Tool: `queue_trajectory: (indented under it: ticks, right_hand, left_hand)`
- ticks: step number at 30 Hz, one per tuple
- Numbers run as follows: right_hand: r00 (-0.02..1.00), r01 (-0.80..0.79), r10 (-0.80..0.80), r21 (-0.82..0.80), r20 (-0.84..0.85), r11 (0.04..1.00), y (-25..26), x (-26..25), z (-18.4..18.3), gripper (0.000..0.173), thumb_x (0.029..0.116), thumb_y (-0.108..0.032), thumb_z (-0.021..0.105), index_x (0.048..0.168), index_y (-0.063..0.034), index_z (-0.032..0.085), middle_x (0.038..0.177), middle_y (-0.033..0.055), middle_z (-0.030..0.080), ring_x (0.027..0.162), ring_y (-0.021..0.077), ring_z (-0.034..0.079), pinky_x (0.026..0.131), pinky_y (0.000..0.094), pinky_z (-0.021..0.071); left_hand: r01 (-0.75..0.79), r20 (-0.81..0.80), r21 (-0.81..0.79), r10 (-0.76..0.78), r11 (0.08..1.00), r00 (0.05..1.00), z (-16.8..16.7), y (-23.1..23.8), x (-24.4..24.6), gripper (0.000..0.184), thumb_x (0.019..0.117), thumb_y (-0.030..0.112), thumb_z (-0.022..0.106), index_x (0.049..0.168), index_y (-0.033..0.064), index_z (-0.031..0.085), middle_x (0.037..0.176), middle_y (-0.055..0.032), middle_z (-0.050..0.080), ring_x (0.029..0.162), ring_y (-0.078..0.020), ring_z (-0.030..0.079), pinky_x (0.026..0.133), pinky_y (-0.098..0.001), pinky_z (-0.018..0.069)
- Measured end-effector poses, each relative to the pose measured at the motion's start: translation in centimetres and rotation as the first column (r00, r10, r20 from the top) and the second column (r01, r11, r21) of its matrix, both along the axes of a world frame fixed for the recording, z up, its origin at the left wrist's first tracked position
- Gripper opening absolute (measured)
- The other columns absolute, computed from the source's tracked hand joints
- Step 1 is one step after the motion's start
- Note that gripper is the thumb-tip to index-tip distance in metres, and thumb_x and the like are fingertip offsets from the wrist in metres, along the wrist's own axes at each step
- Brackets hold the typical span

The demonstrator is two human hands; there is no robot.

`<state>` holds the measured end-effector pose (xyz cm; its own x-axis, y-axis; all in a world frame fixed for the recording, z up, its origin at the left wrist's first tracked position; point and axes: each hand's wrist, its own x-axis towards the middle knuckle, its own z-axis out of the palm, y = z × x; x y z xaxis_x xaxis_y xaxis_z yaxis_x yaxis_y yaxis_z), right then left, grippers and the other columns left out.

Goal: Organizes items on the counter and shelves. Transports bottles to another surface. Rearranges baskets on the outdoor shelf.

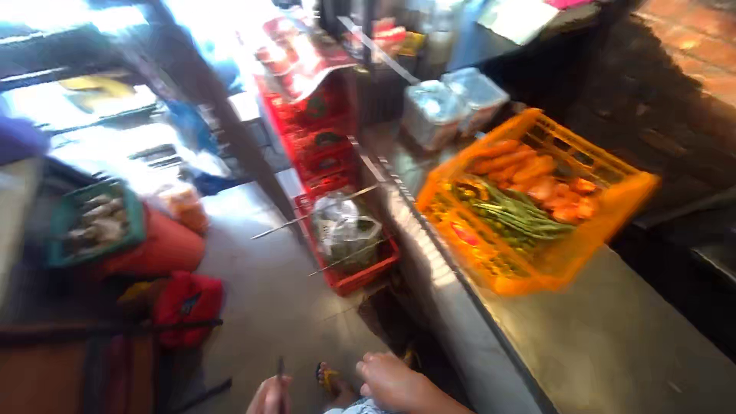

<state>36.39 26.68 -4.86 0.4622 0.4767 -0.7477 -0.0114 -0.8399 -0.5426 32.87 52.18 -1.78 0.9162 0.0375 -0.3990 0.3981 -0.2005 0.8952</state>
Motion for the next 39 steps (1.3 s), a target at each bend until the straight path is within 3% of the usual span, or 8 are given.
queue_trajectory:
  ticks: [10, 13, 19, 22, 25, 30, 33, 39]
  right_hand:
    - [0.953, -0.275, 0.288, -0.127, 0.093, 0.953, 17.6, 7.0, 0.4, 0.043, 0.1039, -0.028, 0.059, 0.139, -0.0025, 0.061, 0.142, 0.0249, 0.058, 0.131, 0.0439, 0.056, 0.109, 0.0625, 0.0429]
    - [0.909, -0.394, 0.406, -0.116, 0.100, 0.912, 21.5, 8.8, 1.2, 0.044, 0.1046, -0.028, 0.057, 0.140, -0.0015, 0.060, 0.141, 0.0253, 0.058, 0.129, 0.0440, 0.058, 0.108, 0.0615, 0.0446]
    - [0.841, -0.537, 0.533, 0.022, 0.091, 0.843, 26.3, 13.5, -1.1, 0.042, 0.1032, -0.026, 0.061, 0.132, 0.0038, 0.064, 0.128, 0.0293, 0.065, 0.119, 0.0468, 0.063, 0.103, 0.0646, 0.0471]
    - [0.867, -0.496, 0.480, 0.125, 0.136, 0.860, 30.2, 19.1, -2.4, 0.035, 0.1023, -0.021, 0.062, 0.129, 0.0003, 0.066, 0.120, 0.0257, 0.069, 0.113, 0.0436, 0.066, 0.101, 0.0634, 0.0493]
    - [0.862, -0.481, 0.449, 0.099, 0.235, 0.871, 34.3, 26.2, -3.1, 0.039, 0.1019, -0.023, 0.062, 0.135, -0.0038, 0.064, 0.131, 0.0232, 0.065, 0.119, 0.0411, 0.064, 0.104, 0.0603, 0.0490]
    - [0.884, -0.433, 0.414, 0.045, 0.217, 0.900, 38.2, 36.6, -1.1, 0.041, 0.1043, -0.025, 0.060, 0.139, -0.0035, 0.061, 0.135, 0.0220, 0.064, 0.121, 0.0395, 0.064, 0.106, 0.0572, 0.0480]
    - [0.907, -0.381, 0.360, 0.062, 0.219, 0.922, 38.7, 41.4, -3.1, 0.041, 0.1039, -0.025, 0.061, 0.137, -0.0008, 0.062, 0.130, 0.0242, 0.065, 0.117, 0.0403, 0.065, 0.105, 0.0570, 0.0489]
    - [0.989, -0.145, 0.144, 0.036, 0.029, 0.989, 35.2, 45.3, -4.9, 0.043, 0.1052, -0.017, 0.057, 0.140, 0.0080, 0.055, 0.131, 0.0325, 0.063, 0.122, 0.0468, 0.061, 0.108, 0.0604, 0.0439]
  left_hand:
    - [-0.396, 0.034, -0.024, 0.397, 0.918, 0.917, 0.7, 15.3, 0.8, 0.034, 0.0990, 0.009, 0.057, 0.130, -0.0040, 0.052, 0.087, -0.0059, 0.063, 0.064, -0.0110, 0.061, 0.060, -0.0286, 0.0547]
    - [-0.494, 0.061, 0.008, 0.493, 0.869, 0.868, 0.4, 18.3, 0.6, 0.037, 0.1003, 0.010, 0.057, 0.133, -0.0044, 0.046, 0.085, -0.0073, 0.061, 0.062, -0.0122, 0.059, 0.059, -0.0297, 0.0533]
    - [-0.516, 0.080, 0.161, 0.510, 0.841, 0.856, -1.1, 21.4, 2.5, 0.030, 0.1052, 0.013, 0.049, 0.126, -0.0055, 0.060, 0.091, -0.0132, 0.066, 0.078, -0.0180, 0.063, 0.077, -0.0353, 0.0540]
    - [-0.472, 0.001, 0.204, 0.482, 0.857, 0.876, -0.7, 23.0, 6.0, 0.035, 0.1066, 0.008, 0.040, 0.133, -0.0035, 0.060, 0.103, -0.0151, 0.069, 0.087, -0.0195, 0.064, 0.083, -0.0360, 0.0526]
    - [-0.431, -0.087, 0.249, 0.463, 0.867, 0.882, 0.1, 24.5, 10.8, 0.040, 0.1048, 0.001, 0.040, 0.142, -0.0034, 0.055, 0.119, -0.0208, 0.067, 0.102, -0.0275, 0.066, 0.095, -0.0415, 0.0525]
    - [-0.522, -0.133, 0.163, 0.543, 0.837, 0.829, 3.6, 27.4, 18.4, 0.045, 0.1025, 0.001, 0.048, 0.148, 0.0007, 0.048, 0.119, -0.0174, 0.068, 0.083, -0.0206, 0.072, 0.077, -0.0371, 0.0612]
    - [-0.547, -0.065, 0.229, 0.573, 0.805, 0.817, 5.1, 29.7, 22.7, 0.037, 0.1028, 0.003, 0.052, 0.139, 0.0027, 0.058, 0.121, -0.0142, 0.068, 0.077, -0.0167, 0.071, 0.068, -0.0327, 0.0616]
    - [-0.561, 0.156, 0.458, 0.559, 0.689, 0.814, 5.4, 35.0, 26.4, 0.029, 0.1000, 0.002, 0.055, 0.124, 0.0024, 0.070, 0.121, -0.0145, 0.068, 0.078, -0.0145, 0.069, 0.069, -0.0293, 0.0591]
